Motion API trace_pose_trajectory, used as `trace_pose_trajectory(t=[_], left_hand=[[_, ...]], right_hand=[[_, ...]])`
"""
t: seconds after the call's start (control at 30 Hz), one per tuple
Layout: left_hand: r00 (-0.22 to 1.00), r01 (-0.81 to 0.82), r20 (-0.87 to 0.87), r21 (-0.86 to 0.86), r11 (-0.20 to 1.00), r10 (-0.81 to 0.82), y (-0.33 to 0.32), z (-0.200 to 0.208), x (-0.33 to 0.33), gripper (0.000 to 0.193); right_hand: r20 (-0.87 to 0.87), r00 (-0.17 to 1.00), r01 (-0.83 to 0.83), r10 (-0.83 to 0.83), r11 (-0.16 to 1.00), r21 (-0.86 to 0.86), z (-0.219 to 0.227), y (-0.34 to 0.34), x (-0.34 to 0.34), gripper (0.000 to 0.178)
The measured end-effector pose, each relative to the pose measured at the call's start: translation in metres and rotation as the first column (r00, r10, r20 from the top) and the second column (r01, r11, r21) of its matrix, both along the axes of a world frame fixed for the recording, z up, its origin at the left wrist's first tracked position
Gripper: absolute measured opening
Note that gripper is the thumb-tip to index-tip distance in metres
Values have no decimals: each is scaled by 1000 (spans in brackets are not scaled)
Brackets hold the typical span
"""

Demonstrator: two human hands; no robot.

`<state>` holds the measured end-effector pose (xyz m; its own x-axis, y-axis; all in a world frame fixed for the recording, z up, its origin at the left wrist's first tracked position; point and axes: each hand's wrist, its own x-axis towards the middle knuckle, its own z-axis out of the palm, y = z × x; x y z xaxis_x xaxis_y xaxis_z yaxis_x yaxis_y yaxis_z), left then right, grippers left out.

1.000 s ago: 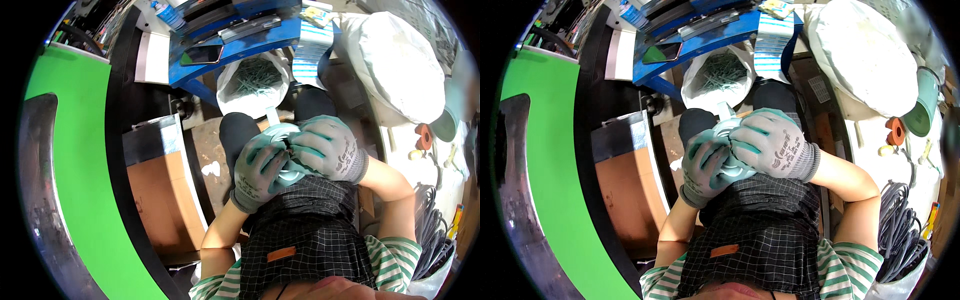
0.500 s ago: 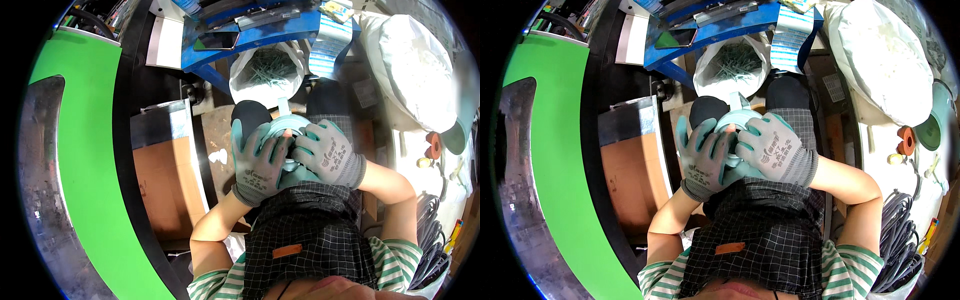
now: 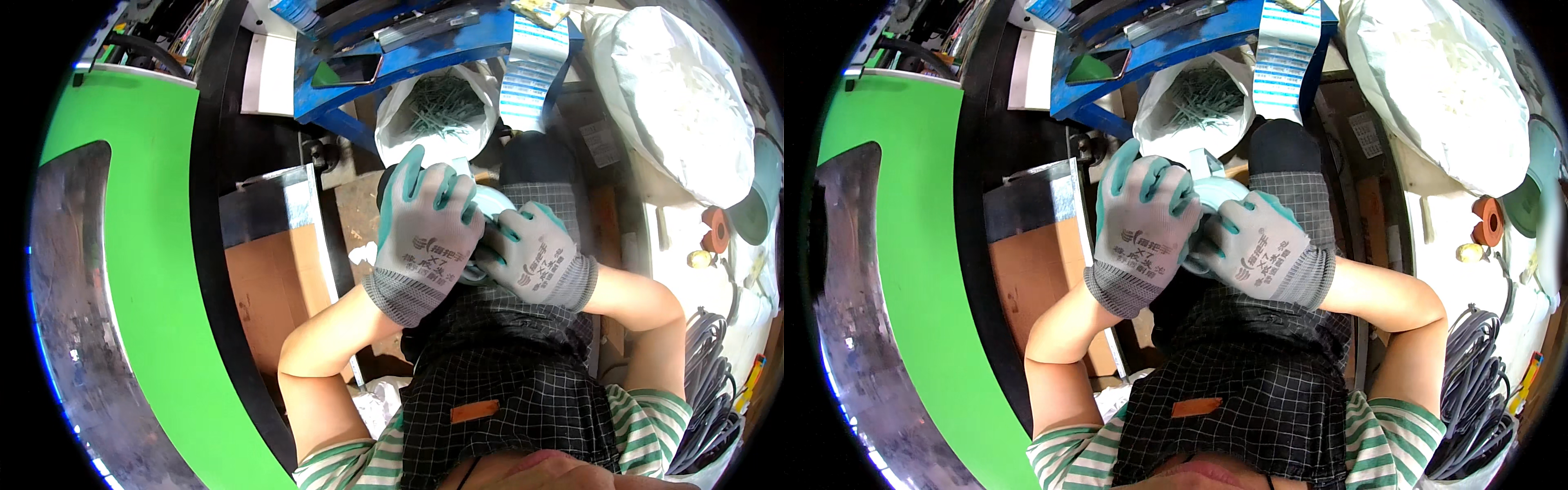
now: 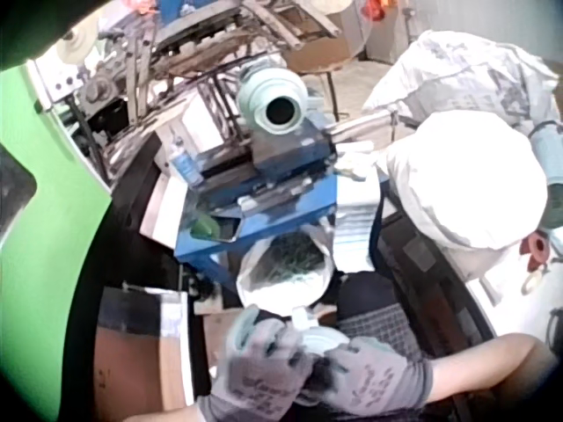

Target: The person assembles light-blue kettles by inserting a grey handle into the kettle body and attaching a white plastic cap. They repeatedly pick up kettles from a machine, insert handles, and place the finished units on a nearby table.

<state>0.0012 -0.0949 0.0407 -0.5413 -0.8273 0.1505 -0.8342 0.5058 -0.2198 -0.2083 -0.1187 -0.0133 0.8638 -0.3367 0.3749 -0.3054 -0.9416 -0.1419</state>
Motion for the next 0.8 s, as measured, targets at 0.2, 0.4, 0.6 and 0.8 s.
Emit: trace_pose_trajectory(t=[0.2, 0.4, 0.6, 0.8], left_hand=[[999, 34, -23, 247, 968, -29, -5, -1, 2, 27], [988, 125, 78, 101, 987, -133, -4, -1, 0, 27], [683, 207, -726, 303, 930, 85, -29, -21, 38, 21], [363, 113, -840, 468, 876, 402, -105, -55, 13, 31]], right_hand=[[158, 986, -49, 47, 999, 6, -12, 1, 0, 27], [257, 958, -179, 127, 965, 194, -2, -16, -13, 26], [453, 585, -287, -673, 351, 891, -30, -83, -34, 33], [276, 240, -347, -931, 184, 920, -220, -277, -75, 53]])
